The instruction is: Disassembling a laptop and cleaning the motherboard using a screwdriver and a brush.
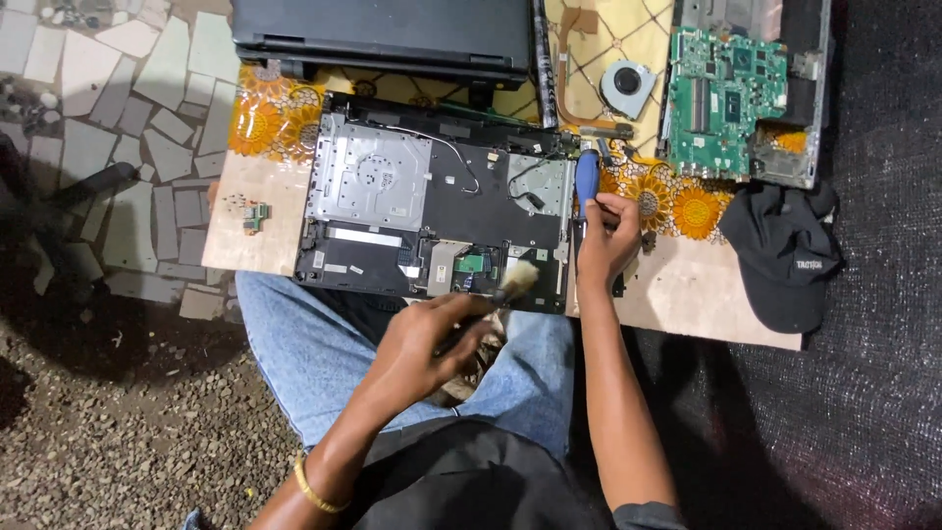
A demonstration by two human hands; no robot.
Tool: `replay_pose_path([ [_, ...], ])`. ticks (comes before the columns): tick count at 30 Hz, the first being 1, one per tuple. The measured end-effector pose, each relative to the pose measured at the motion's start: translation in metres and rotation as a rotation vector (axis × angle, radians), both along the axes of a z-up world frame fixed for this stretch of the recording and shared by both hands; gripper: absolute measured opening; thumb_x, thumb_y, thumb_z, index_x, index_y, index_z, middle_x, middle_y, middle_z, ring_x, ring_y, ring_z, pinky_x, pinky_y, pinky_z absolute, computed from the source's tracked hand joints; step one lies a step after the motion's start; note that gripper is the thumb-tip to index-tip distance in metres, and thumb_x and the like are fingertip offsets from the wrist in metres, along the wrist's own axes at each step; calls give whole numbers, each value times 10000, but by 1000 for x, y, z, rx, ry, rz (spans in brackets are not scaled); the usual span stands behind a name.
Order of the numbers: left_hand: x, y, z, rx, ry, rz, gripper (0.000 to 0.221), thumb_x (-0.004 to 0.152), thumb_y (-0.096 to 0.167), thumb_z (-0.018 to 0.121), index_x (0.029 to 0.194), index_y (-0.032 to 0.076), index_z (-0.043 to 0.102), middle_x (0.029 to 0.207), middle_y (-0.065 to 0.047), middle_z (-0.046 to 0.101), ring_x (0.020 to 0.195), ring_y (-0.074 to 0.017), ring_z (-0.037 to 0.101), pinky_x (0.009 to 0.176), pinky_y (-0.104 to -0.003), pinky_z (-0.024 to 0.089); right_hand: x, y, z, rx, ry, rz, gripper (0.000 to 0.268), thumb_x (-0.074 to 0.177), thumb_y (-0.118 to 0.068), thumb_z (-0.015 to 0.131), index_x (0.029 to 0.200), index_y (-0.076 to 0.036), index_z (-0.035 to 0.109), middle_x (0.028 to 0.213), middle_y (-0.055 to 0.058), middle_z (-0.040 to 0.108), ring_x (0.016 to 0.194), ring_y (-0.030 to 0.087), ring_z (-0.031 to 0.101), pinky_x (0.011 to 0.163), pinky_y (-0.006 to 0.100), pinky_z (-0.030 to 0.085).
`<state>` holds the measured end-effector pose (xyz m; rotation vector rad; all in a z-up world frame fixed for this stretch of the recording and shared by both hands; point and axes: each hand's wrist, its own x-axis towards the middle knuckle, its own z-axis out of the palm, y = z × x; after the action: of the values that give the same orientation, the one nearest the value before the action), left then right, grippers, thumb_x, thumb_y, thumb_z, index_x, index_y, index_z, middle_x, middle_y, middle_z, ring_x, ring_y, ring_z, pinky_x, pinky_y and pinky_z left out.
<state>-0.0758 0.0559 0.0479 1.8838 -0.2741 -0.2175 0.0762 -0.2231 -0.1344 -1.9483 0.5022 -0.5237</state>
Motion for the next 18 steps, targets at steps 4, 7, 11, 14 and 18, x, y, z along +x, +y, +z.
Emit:
replay_pose_path([
  [4, -16, 28, 1, 196, -55, 188, 184, 1009, 244, 728, 1127, 153, 836, 853, -167, 810, 795, -457, 788, 701, -517, 627, -1, -2, -4, -24, 16, -1, 161, 952, -170, 855, 1103, -138, 807, 1132, 51, 784, 929, 160, 758, 856, 379, 562],
  [7, -25, 49, 3, 230, -75, 371, 162, 1002, 161, 754, 1130, 111, 840, 852, -184, 801, 784, -438, 789, 698, -498, 618, -3, 0, 1, -29, 11, -6, 161, 948, -157, 860, 1097, -121, 810, 1089, 69, 784, 912, 179, 755, 846, 381, 569],
  [11, -29, 68, -6, 263, -90, 528, 205, 1000, 125, 799, 1197, 76, 831, 945, -207, 811, 884, -459, 790, 764, -509, 614, -4, 3, 7, -5, -12, 1, 144, 958, -131, 856, 1092, -106, 811, 1027, 77, 776, 870, 177, 729, 818, 372, 570],
  [14, -33, 65, 5, 284, -25, 280, 83, 997, 108, 740, 1023, 48, 790, 659, -21, 712, 445, -104, 514, 388, -264, 383, -11, 2, 18, -65, -85, 153, 133, 985, -96, 771, 1110, -94, 725, 1026, 21, 753, 879, 153, 677, 827, 292, 556],
  [18, -42, 66, 12, 75, -11, 292, 261, 991, 268, 689, 979, 80, 870, 581, 12, 708, 451, -92, 515, 451, -270, 328, -13, 3, 21, -32, -119, 187, 151, 984, -74, 771, 1126, -72, 720, 1048, 38, 755, 897, 158, 684, 853, 293, 566],
])
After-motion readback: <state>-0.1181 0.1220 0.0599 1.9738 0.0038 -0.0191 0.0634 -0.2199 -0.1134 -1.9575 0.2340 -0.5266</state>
